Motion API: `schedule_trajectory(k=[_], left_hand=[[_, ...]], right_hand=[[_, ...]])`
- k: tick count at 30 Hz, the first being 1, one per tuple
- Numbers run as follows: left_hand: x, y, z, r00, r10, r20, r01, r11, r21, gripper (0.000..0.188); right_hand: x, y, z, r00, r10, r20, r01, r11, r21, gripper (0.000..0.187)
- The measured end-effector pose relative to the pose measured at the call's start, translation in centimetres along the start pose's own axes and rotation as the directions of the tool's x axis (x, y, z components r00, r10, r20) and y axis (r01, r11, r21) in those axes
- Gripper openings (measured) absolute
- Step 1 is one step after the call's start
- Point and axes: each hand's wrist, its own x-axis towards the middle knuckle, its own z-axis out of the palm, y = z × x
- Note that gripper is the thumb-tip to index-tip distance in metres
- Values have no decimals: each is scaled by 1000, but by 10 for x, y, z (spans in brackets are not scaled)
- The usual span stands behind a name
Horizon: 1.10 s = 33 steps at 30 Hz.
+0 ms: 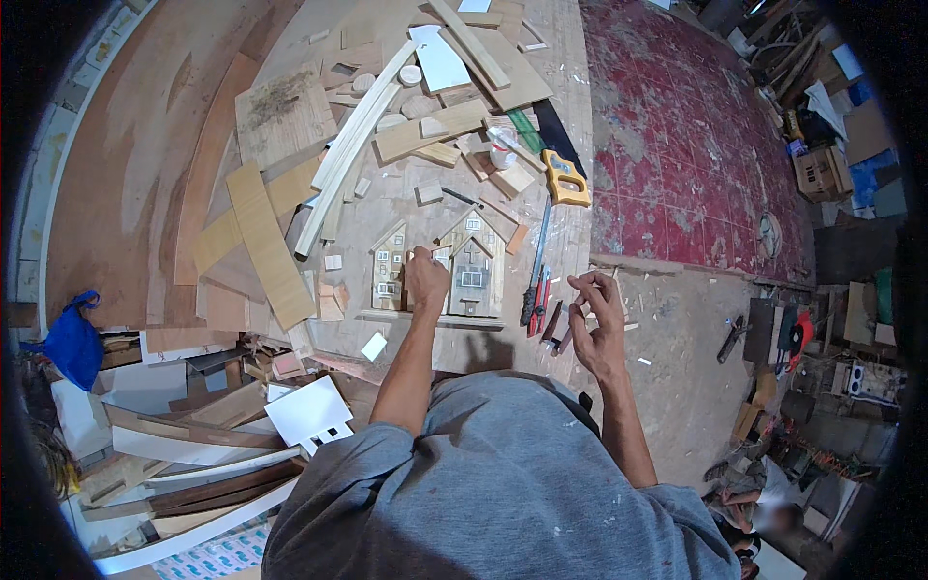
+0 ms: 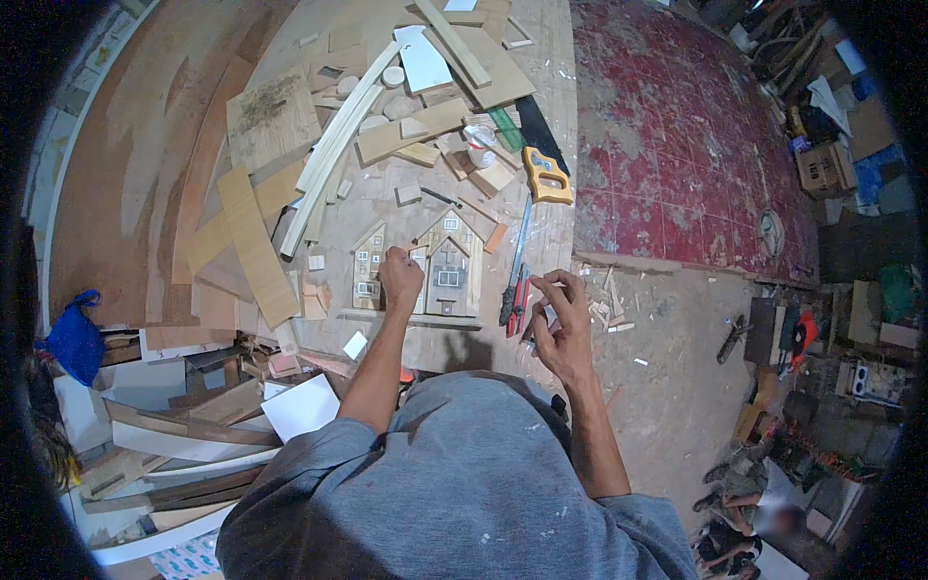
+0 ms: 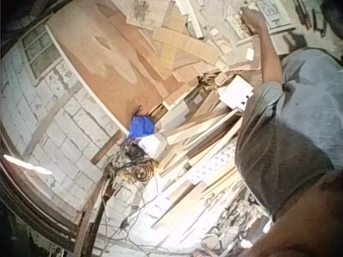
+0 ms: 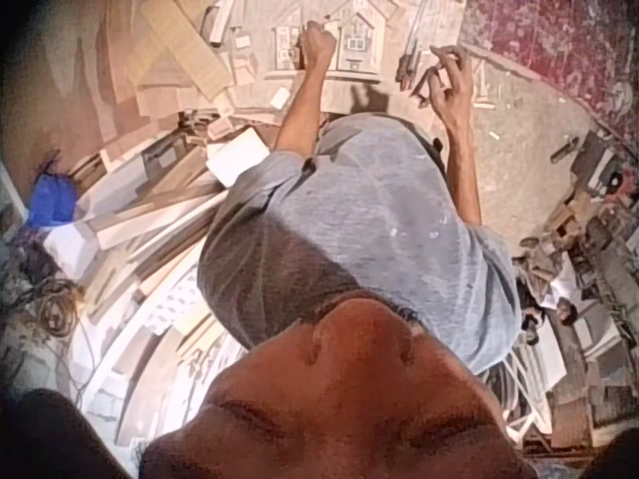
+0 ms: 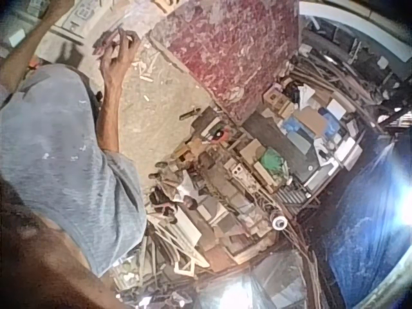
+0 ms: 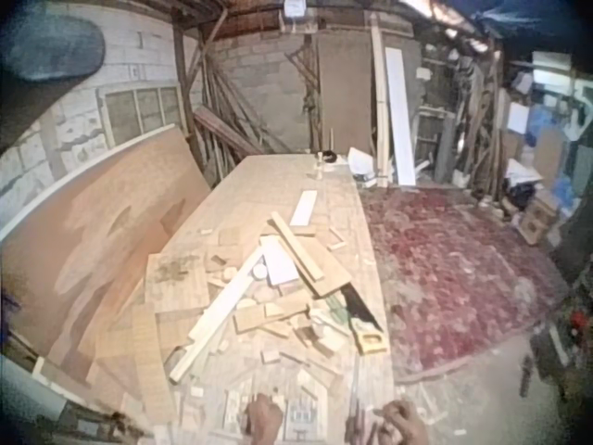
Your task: The person is gluing and assembling small wooden components to construct a model house.
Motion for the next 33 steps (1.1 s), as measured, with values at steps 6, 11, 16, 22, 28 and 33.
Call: schedule_trajectory(k=[6,11,16,22,28,33], left_hand=[[-2,4,-2,999,-36,-12,36,999,-21,14],[-1,5,-1,999,-43,-1,43,999,-22,14],[-2,9,-4,999,-36,-18,36,999,-23,14],[-2,13,-7,999,-41,-26,40,999,-27,14],[1,7,-5,998,-65,9,65,997,-32,16],[7,1,-1,993,-111,40,114,991,-72,15]], right_hand=[[-1,2,1,999,-38,-13,38,999,-28,45],[0,3,2,998,-58,20,59,997,-43,44],[-2,1,4,999,-35,25,36,999,-22,44],[-1,-4,3,998,-40,40,41,999,-35,45],[-1,-9,5,997,-71,40,73,996,-54,46],[-1,-9,8,993,-104,55,108,991,-75,46]])
